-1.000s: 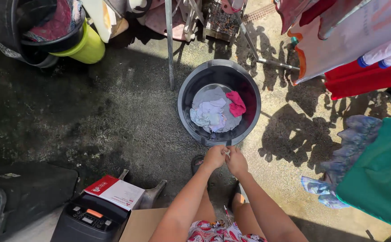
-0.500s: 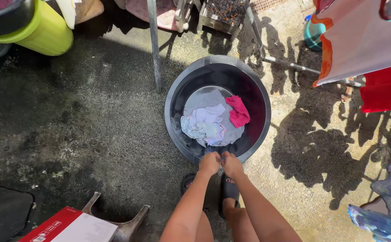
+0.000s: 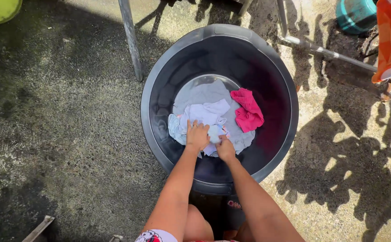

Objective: Hanging wet laundry from a basin onto a drying rack using hangers

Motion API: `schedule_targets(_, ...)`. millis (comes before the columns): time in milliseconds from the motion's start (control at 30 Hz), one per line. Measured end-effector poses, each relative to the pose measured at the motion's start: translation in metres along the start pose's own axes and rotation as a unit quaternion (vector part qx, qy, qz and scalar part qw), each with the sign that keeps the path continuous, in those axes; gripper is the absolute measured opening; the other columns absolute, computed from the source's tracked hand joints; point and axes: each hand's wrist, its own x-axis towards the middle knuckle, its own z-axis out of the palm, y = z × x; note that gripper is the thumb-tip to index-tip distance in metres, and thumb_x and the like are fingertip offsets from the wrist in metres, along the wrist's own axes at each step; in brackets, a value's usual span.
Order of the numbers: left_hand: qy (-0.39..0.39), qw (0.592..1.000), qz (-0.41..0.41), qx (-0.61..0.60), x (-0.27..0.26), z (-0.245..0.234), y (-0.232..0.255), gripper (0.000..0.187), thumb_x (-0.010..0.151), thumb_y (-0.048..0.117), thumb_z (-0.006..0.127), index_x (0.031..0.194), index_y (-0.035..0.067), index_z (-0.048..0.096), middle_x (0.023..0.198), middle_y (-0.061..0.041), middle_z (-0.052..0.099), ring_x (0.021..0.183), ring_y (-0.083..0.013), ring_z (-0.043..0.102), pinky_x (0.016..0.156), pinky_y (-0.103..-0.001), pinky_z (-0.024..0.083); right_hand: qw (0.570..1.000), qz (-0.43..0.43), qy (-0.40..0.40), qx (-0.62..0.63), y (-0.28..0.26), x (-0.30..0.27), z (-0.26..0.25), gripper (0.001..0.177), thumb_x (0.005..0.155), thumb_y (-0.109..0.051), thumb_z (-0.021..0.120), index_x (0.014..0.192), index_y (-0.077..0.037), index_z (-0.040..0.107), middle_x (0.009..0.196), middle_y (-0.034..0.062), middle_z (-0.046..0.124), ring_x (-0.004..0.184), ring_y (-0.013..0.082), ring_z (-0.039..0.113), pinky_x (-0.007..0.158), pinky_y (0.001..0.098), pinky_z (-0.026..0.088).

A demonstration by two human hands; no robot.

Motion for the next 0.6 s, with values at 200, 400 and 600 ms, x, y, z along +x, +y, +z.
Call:
schedule_targets(200, 0.109, 0.706, -0.243, -0.657, -0.02, -0.058, -0.002, 0.049, 0.099, 0.034, 0.048, 0.133, 0.003, 0.063, 0.135, -0.027, 0.064, 0.129, -0.043, 0.057, 0.112, -0.055, 0.041, 0.87, 0.132, 0.033, 0.475, -0.084, -0.094, -0.079, 0.048, 0.09, -0.024, 0.059, 0.137, -0.013, 0.054, 0.116, 0.0137, 0.064, 0.099, 0.0264, 0.069, 0.084, 0.0463, 0.063)
schedule_targets(400, 0.08, 0.349, -0.303, -0.883, -0.087, -0.172, 0.029, 0.046, 0.095, 0.037, 0.061, 0.131, 0.008, 0.058, 0.118, -0.016, 0.067, 0.107, -0.0339, 0.067, 0.08, -0.046, 0.059, 0.832, 0.064, -0.034, 0.549, -0.138, -0.191, -0.166, 0.046, 0.095, -0.031, 0.057, 0.14, -0.018, 0.058, 0.128, 0.0133, 0.051, 0.118, 0.0294, 0.054, 0.097, 0.0567, 0.052)
schedule_targets(600, -0.032, 0.234, -0.228, -0.944, -0.207, -0.379, 0.095, 0.05, 0.083, 0.038, 0.076, 0.121, 0.005, 0.072, 0.119, -0.022, 0.073, 0.105, -0.0359, 0.07, 0.101, -0.051, 0.051, 0.753, 0.136, 0.034, 0.643, -0.172, -0.282, -0.243, 0.073, 0.089, -0.046, 0.07, 0.151, -0.025, 0.038, 0.134, 0.014, 0.045, 0.116, 0.0347, 0.054, 0.089, 0.0642, 0.053)
